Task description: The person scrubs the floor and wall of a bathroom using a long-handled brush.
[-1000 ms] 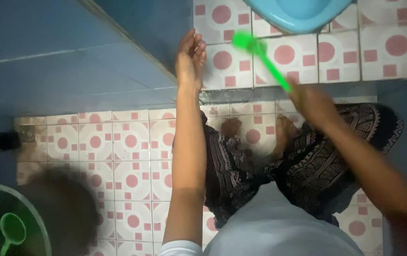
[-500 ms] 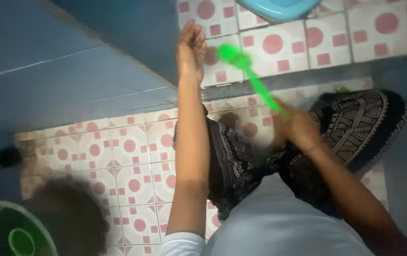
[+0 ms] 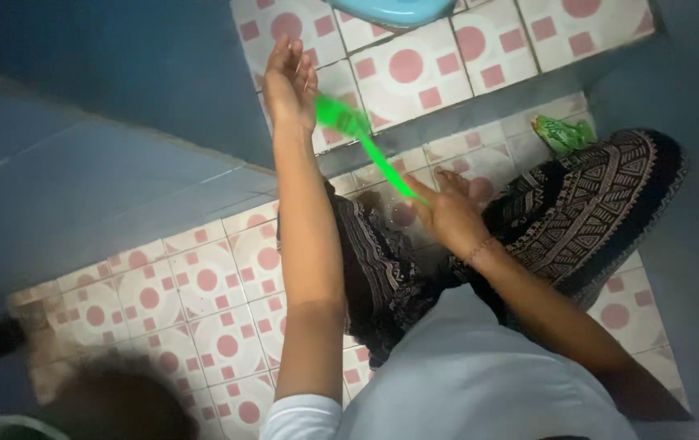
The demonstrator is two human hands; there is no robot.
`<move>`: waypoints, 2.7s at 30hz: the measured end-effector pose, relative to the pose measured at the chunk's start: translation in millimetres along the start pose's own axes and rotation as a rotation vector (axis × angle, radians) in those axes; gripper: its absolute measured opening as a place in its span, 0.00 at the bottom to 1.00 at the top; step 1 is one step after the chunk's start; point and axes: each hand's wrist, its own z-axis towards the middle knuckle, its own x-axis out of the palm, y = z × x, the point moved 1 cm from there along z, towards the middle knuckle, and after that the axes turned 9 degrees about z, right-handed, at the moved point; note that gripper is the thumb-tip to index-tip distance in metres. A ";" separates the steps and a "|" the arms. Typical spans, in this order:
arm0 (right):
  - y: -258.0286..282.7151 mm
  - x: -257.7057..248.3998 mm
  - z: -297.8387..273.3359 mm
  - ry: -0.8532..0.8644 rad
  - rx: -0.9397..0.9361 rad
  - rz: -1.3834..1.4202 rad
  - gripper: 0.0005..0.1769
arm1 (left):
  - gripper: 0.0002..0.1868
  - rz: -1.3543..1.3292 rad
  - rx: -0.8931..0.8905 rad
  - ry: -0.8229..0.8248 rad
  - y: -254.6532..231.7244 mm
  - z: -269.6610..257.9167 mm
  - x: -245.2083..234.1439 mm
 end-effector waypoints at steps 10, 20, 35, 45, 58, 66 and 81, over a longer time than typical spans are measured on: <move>-88.0 -129.4 -4.9 -0.281 0.040 -0.214 0.26 | 0.20 -0.047 0.021 0.017 -16.0 -7.5 -11.7; 16.7 -35.9 18.8 0.065 -0.092 -0.039 0.31 | 0.19 -0.117 -0.022 -0.026 -14.6 -4.5 -4.7; -58.9 -114.2 60.1 -0.297 -0.158 -0.098 0.30 | 0.21 -0.045 0.030 -0.053 -21.6 -5.0 -2.9; 60.1 -122.3 71.4 -0.008 -0.296 -0.262 0.26 | 0.21 -0.159 0.073 -0.004 -35.5 -6.9 -16.3; 170.9 -49.5 278.8 -0.046 -0.387 -0.349 0.24 | 0.17 -0.156 0.042 -0.113 -34.7 7.4 -29.4; 231.3 4.2 539.6 -0.134 -0.316 -0.146 0.19 | 0.17 0.061 0.007 -0.223 -75.0 -13.4 0.9; 166.0 48.9 341.6 -0.124 -0.593 -0.129 0.28 | 0.16 -0.127 0.047 -0.124 -46.2 9.5 -43.7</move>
